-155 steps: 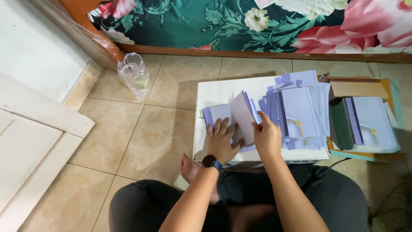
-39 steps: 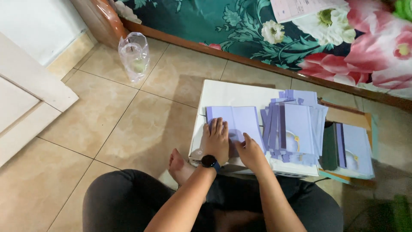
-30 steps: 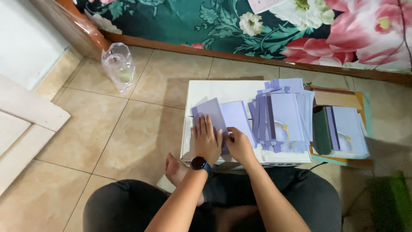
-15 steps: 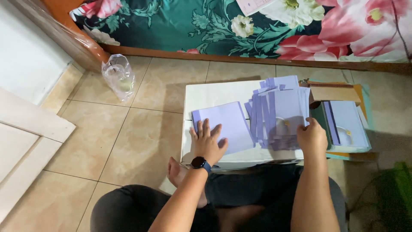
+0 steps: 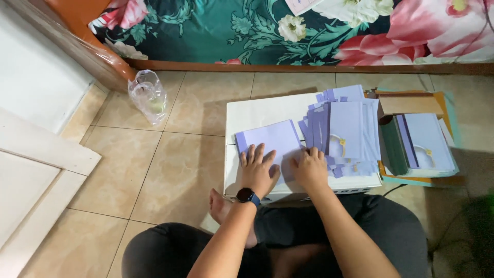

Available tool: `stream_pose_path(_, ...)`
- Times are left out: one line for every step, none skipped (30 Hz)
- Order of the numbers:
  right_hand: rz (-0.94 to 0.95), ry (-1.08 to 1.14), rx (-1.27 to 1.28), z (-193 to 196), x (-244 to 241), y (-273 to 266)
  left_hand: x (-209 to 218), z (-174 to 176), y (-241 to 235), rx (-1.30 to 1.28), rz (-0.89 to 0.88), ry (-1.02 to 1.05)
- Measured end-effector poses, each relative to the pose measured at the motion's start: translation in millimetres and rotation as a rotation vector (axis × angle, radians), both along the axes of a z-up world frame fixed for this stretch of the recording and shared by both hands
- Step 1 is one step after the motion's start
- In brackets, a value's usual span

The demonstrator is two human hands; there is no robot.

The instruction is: The person is sitting on the floor, picking up purple envelopes one by one, folding them, and placing them into a stack on top of a white box.

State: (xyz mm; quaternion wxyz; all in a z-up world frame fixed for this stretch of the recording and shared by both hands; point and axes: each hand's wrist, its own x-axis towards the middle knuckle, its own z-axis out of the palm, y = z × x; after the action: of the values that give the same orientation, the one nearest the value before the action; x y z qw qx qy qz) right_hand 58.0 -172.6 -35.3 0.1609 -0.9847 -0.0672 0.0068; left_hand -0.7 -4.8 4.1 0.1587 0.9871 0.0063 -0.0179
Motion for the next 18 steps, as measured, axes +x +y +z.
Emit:
stream_pose_path(0.004, 0.0, -0.005, -7, 3, -2, 0, 1, 0, -0.005, 0.004, 0.0)
stream_pose_path(0.006, -0.039, 0.007, -14, 6, -4, 0, 2, 1, 0.002, 0.003, 0.004)
stream_pose_path(0.006, -0.075, 0.021, -22, 9, -6, 0, 2, 1, 0.011, 0.001, 0.01)
stream_pose_path(0.009, -0.072, 0.018, -20, 7, -8, 0, 1, 0, 0.007, 0.004, 0.013)
stream_pose_path(0.009, -0.094, 0.05, -18, 6, -8, 0, 1, 1, 0.014, 0.004, 0.008)
stream_pose_path(0.009, -0.115, 0.082, -15, 5, -8, 1, 1, 1, 0.02, 0.004, 0.003)
stream_pose_path(0.011, -0.117, 0.083, -3, 1, -6, 1, 1, 1, 0.021, 0.006, 0.001)
stream_pose_path(0.019, -0.144, 0.101, 9, -2, -5, 1, 2, 1, 0.006, 0.005, 0.009)
stream_pose_path(0.027, -0.17, 0.119, 20, -6, -4, 0, 2, 0, -0.01, 0.003, 0.017)
stream_pose_path(0.028, -0.172, 0.119, 26, -7, -4, -1, 5, 0, -0.01, 0.005, 0.016)
stream_pose_path(0.008, -0.15, 0.224, 32, -8, -4, -2, 7, 0, -0.021, 0.006, 0.015)
stream_pose_path(-0.012, -0.128, 0.329, 38, -9, -4, -3, 9, 0, -0.031, 0.008, 0.014)
stream_pose_path(-0.012, -0.127, 0.329, 35, -8, -5, -3, 10, 0, -0.031, 0.008, 0.016)
stream_pose_path(-0.025, -0.122, 0.366, 32, -6, -7, -4, 12, 0, -0.04, 0.005, 0.019)
stream_pose_path(-0.039, -0.119, 0.402, 30, -5, -8, -3, 14, 0, -0.048, 0.001, 0.02)
stream_pose_path(-0.04, -0.119, 0.402, 32, -7, -7, -3, 13, 1, -0.048, 0.001, 0.02)
stream_pose_path(-0.039, -0.138, 0.41, 34, -9, -6, -3, 11, 1, -0.043, 0.001, 0.036)
stream_pose_path(-0.038, -0.157, 0.418, 36, -11, -5, -2, 10, 1, -0.037, 0.002, 0.051)
